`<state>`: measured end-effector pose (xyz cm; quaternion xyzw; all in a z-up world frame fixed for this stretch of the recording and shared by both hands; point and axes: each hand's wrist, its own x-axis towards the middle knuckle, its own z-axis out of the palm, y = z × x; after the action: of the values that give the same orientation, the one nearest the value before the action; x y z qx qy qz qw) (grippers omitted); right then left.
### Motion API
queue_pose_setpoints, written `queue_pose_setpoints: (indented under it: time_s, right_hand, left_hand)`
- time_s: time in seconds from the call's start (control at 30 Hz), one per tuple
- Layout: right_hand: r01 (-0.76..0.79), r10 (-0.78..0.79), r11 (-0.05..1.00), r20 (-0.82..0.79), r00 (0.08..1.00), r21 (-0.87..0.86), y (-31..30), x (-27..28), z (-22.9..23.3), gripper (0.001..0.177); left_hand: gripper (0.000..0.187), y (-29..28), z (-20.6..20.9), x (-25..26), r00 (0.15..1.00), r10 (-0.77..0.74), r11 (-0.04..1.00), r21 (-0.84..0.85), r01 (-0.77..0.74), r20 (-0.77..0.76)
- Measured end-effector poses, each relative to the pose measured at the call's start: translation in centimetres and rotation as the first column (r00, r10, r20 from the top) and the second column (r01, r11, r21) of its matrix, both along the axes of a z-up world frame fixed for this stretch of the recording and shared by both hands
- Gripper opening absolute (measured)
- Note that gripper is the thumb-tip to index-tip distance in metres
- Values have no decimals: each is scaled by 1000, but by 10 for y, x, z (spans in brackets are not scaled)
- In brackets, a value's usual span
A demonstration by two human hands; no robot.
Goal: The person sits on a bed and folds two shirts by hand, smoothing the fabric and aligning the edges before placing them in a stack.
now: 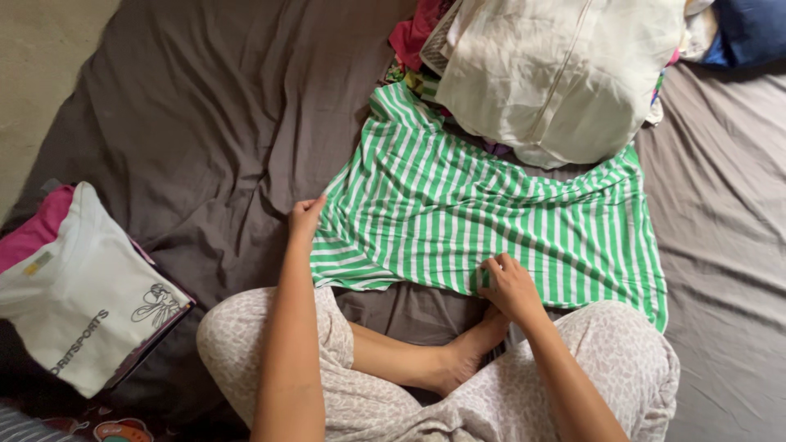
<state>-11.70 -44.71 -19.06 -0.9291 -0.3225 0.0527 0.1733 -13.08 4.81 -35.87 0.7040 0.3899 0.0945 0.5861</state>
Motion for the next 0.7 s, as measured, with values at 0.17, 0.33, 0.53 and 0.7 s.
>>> queue_pose_setpoints:
  time_s: [0.17,0.33,0.53,0.7]
  right_hand:
    - [20,-20,1000,-22,1000,-14,1,0,1,54]
    - [40,-40,999,-17,999,2,1,0,-1,52]
    - [33,-34,999,-28,999,-22,0,3,-4,54]
    - [13,-13,1000,13,1000,11,-1,1,-6,53]
  left_hand:
    - [34,9,0,-1,995,-88,924,378,63,49]
    - [30,22,1,-14,948,301,953,-11,-301,108]
    - [40,19,-6,1,1000,29,921,389,-26,-4]
    - [34,15,-15,-5,993,102,974,197,-110,52]
